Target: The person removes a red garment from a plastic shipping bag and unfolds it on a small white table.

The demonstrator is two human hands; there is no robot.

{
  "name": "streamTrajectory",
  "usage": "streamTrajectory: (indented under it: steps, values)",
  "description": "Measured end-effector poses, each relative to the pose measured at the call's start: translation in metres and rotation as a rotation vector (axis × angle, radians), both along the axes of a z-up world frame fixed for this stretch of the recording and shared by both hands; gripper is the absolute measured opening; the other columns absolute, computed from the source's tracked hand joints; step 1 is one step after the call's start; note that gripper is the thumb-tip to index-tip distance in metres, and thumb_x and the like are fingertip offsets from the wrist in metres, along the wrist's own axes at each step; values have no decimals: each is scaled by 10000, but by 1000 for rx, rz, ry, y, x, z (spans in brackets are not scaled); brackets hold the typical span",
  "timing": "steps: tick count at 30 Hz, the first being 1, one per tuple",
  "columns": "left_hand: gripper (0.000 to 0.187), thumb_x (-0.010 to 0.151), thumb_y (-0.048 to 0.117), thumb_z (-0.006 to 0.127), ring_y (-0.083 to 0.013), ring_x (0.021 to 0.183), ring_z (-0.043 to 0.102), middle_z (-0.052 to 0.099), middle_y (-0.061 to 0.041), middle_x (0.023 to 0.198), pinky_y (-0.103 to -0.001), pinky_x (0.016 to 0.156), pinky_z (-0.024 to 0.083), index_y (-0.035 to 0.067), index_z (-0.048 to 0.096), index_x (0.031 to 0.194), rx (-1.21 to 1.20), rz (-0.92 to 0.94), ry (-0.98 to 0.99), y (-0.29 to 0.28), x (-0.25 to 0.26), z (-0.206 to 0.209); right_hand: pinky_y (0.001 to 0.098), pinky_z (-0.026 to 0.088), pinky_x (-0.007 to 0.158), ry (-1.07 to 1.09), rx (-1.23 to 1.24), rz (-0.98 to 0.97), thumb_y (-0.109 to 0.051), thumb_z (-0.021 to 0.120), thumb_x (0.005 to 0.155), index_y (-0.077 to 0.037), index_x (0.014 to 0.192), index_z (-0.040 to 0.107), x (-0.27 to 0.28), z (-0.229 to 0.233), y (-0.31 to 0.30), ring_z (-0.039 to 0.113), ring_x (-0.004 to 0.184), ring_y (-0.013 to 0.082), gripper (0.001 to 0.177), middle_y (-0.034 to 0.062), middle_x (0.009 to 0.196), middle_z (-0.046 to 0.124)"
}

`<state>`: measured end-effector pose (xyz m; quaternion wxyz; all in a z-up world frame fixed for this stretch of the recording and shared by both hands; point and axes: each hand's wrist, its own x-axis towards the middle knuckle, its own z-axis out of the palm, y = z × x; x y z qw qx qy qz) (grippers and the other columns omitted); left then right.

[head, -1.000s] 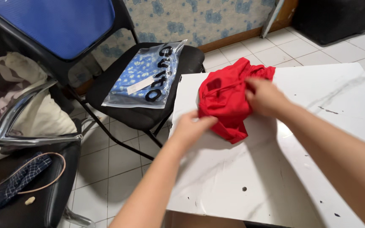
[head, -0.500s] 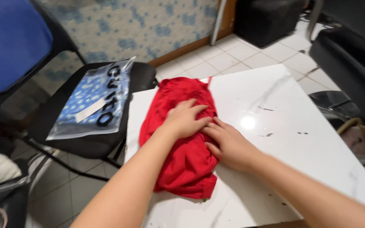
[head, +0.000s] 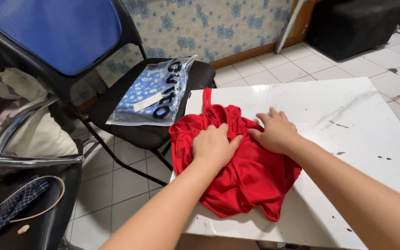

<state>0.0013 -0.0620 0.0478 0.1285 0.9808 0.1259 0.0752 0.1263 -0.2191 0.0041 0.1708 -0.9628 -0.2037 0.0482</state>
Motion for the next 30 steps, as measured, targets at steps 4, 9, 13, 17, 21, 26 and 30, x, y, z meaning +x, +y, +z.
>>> streamTrajectory:
  steps: [4,9,13,17,21,26,30]
  values:
    - [373,962,445,547,-401,924,700,732,-171,965,-550,796,548,111,689,1048,-34,-45,-29,14,5,-24,410,545,1000,28,174,83,-512,661,923,-62,1193,751,-31,4,-32,684,1125,341,532,160,1276,710]
    - [325,969,397,563,-391,930,706,746,-154,978,-535,823,542,154,775,1009,-159,-8,-134,47,20,-28,374,618,792,380,243,-199,-469,778,844,-57,1185,750,-98,45,-67,735,958,257,535,80,1238,634]
    - [298,882,426,648,-374,922,716,744,-144,956,-507,810,559,186,803,966,22,-88,-16,51,21,5,323,592,750,404,314,-173,-377,819,742,-60,1110,738,-111,43,-77,779,831,213,493,94,907,802]
    - [323,952,381,617,-378,931,690,759,-171,930,-503,835,549,115,801,946,-183,-59,-241,69,55,28,354,556,619,571,426,-235,-257,727,825,-8,1060,764,-78,27,-89,679,693,233,345,106,801,738]
    - [362,1003,313,527,-301,1007,709,759,-161,1085,-467,929,559,14,725,1058,-1446,-46,-198,106,111,27,393,519,547,749,684,-380,-214,589,935,6,1020,669,-17,34,-95,601,605,231,249,116,799,662]
    - [387,953,293,436,-309,1063,688,739,-174,1124,-468,968,554,14,688,1044,-1778,-301,-399,111,151,92,379,632,655,130,1042,-115,-211,638,993,-8,1107,555,55,122,-96,633,775,184,247,120,969,604]
    - [143,966,219,575,-241,897,649,773,-107,1156,-404,784,461,114,619,879,-1721,-665,-693,114,133,183,331,661,709,-125,1307,42,-185,572,994,-40,1193,571,37,193,-118,796,859,176,246,88,1061,713]
